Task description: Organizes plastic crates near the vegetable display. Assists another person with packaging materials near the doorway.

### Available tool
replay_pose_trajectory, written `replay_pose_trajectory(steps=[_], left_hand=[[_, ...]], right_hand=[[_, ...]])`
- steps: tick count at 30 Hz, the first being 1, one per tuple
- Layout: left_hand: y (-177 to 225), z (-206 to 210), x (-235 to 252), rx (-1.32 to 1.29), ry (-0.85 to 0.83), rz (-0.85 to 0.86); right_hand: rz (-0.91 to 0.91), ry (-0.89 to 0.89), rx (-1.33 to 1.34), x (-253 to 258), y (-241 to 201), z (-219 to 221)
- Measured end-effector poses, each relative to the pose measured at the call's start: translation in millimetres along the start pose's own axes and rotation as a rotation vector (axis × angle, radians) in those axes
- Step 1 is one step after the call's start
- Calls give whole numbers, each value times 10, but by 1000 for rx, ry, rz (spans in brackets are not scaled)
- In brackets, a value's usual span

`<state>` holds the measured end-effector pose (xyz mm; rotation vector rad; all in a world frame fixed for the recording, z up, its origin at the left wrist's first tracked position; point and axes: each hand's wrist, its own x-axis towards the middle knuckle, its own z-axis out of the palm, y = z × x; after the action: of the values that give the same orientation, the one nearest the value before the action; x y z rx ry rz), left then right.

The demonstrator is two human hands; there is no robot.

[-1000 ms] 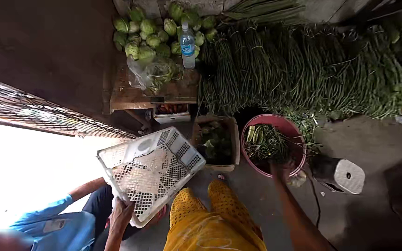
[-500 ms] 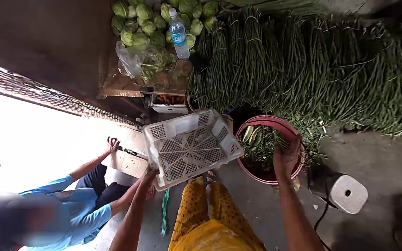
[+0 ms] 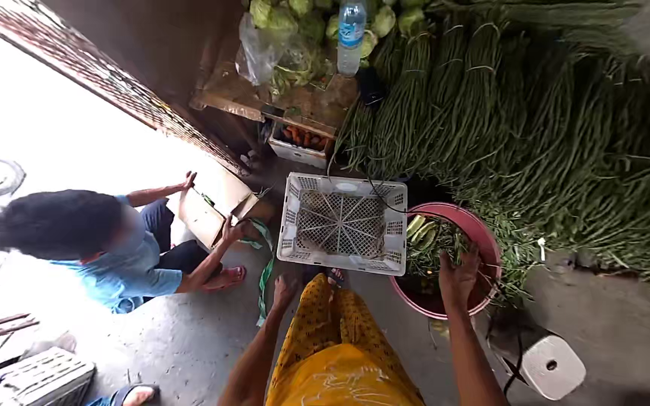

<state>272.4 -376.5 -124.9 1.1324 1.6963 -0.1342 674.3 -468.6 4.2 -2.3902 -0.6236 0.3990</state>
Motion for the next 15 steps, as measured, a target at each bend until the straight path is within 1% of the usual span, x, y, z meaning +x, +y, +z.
replay_pose_trajectory(steps=[2,4,5,7,9,11,15], left_hand=[[-473,-9,-92,-55,-95,-144],[-855,-33,-187,-129,-140,-300],[-963,-53,-232,-137,-150,-349],[-1089,-65,-276,-157,-123,-375],[-1101,-64,-276,-225,-84,-342],[-994,-77,-256,-299,-68,-312],[-670,-88,-177,-339,-71,-229]], right_hand=[[16,21,14,39,-34,27],[46,23,3,67,-31,59],[67,28,11,76,-26,71],[148,41,70,81,-12,95],[281,26,147,84,-18,126],[371,-35,194,65,-9,172],[331,-287,57,-24,137,244]])
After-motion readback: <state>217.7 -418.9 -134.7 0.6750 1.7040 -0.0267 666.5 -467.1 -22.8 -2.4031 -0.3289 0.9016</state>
